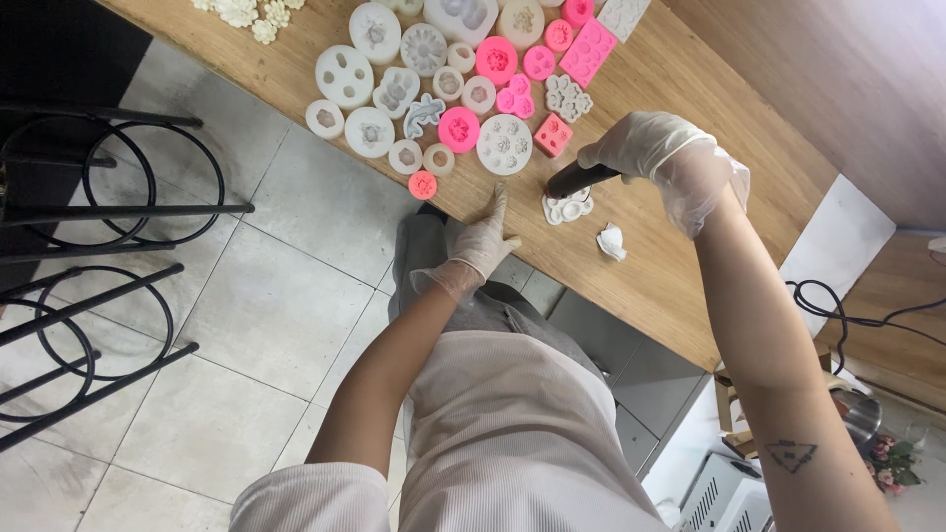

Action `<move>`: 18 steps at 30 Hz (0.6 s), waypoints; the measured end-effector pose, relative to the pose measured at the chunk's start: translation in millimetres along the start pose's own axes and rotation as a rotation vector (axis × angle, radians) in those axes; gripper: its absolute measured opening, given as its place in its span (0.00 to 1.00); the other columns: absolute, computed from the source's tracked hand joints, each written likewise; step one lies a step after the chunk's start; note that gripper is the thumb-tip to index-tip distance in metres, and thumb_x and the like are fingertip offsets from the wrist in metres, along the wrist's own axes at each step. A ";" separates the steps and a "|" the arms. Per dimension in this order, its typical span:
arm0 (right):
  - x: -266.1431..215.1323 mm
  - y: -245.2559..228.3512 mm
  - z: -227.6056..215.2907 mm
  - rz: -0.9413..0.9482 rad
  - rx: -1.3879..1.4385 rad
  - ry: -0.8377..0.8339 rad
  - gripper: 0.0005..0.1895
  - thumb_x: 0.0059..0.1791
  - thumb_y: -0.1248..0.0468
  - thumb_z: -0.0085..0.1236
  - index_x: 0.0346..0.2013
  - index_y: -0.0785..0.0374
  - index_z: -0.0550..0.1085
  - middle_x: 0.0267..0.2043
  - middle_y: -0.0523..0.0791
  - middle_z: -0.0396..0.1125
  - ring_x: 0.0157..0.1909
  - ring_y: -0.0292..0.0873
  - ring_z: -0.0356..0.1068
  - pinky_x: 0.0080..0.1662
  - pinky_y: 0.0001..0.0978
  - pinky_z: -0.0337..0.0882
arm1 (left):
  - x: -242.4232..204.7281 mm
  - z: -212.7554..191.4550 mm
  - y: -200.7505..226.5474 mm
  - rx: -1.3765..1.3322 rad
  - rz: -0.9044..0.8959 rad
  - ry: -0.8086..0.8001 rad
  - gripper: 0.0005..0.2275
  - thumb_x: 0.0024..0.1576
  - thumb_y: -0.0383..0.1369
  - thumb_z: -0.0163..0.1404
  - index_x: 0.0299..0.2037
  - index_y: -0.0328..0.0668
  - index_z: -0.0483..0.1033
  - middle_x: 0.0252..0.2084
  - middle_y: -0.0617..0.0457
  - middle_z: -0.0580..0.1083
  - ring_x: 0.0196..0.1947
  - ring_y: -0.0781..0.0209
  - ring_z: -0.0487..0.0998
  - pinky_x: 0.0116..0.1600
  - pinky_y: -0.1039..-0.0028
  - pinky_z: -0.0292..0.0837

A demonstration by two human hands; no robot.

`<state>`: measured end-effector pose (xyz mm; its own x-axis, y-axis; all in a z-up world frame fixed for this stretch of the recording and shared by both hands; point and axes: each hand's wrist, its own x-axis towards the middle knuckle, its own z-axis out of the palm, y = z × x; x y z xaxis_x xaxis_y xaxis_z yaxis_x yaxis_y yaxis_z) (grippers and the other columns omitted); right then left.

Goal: Finishing and cleaning molded wax shapes using a heat gun and a cloth to smooth surfaces.

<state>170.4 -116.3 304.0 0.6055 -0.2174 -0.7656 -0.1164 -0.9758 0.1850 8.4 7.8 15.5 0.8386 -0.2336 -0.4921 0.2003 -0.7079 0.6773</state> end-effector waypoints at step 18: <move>3.1 27.1 27.4 -0.246 -0.063 0.032 0.30 0.49 0.39 0.59 0.60 0.51 0.75 0.58 0.46 0.71 0.61 0.54 0.67 0.59 0.43 0.65 | 7.3 -3.8 -11.0 -0.025 0.038 -0.052 0.53 0.55 0.41 0.61 0.76 0.53 0.22 0.56 0.29 0.73 0.52 0.31 0.76 0.59 0.53 0.70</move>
<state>147.5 -144.0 289.8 0.6340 0.0282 -0.7728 0.0863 -0.9957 0.0345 14.2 16.5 6.5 0.8187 -0.2945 -0.4929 0.1818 -0.6814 0.7090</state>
